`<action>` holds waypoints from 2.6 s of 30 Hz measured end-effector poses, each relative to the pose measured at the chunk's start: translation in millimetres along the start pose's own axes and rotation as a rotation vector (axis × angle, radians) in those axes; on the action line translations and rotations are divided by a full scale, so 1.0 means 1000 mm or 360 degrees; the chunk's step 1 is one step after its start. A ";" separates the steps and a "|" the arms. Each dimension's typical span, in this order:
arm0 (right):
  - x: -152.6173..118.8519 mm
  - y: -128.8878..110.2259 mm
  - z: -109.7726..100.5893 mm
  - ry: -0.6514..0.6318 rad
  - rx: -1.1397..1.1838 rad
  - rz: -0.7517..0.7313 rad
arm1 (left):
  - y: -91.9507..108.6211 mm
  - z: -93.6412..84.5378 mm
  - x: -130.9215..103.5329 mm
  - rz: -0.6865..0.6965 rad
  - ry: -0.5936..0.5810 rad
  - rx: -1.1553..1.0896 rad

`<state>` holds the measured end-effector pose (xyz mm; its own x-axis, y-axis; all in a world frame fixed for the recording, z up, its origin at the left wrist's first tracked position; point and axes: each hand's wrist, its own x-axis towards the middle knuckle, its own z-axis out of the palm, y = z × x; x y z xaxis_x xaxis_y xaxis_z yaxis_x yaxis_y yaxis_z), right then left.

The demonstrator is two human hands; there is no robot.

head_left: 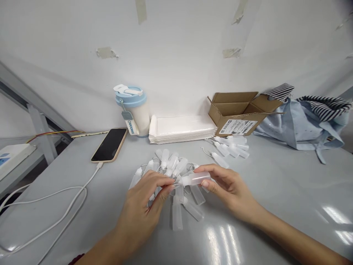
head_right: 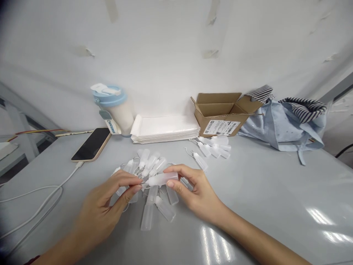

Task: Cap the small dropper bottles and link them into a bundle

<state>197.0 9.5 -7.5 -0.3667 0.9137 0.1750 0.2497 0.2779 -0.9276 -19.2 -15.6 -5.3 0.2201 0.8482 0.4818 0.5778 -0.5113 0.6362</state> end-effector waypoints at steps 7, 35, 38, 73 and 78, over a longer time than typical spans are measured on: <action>-0.004 0.002 0.001 0.0005 -0.0198 -0.0148 | -0.011 0.009 -0.005 0.0516 0.0144 0.0204; -0.003 0.007 0.007 0.0102 -0.0235 -0.0730 | -0.008 0.008 -0.001 0.0518 0.0237 0.0146; -0.004 0.007 0.008 0.0132 -0.0270 -0.0805 | -0.008 0.007 -0.001 0.0628 0.0225 0.0213; -0.004 0.013 0.011 0.0216 -0.0668 -0.1022 | -0.009 0.013 -0.001 0.0515 0.0214 0.0106; -0.007 0.015 0.016 0.0209 -0.0600 -0.1077 | -0.007 0.014 -0.003 0.0522 0.0185 0.0141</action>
<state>188.7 2.8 -27.8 -0.4447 0.5307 0.7215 0.3054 0.8471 -0.4348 -12.6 -12.1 -19.9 0.3170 0.6167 0.7205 0.5583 -0.7355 0.3839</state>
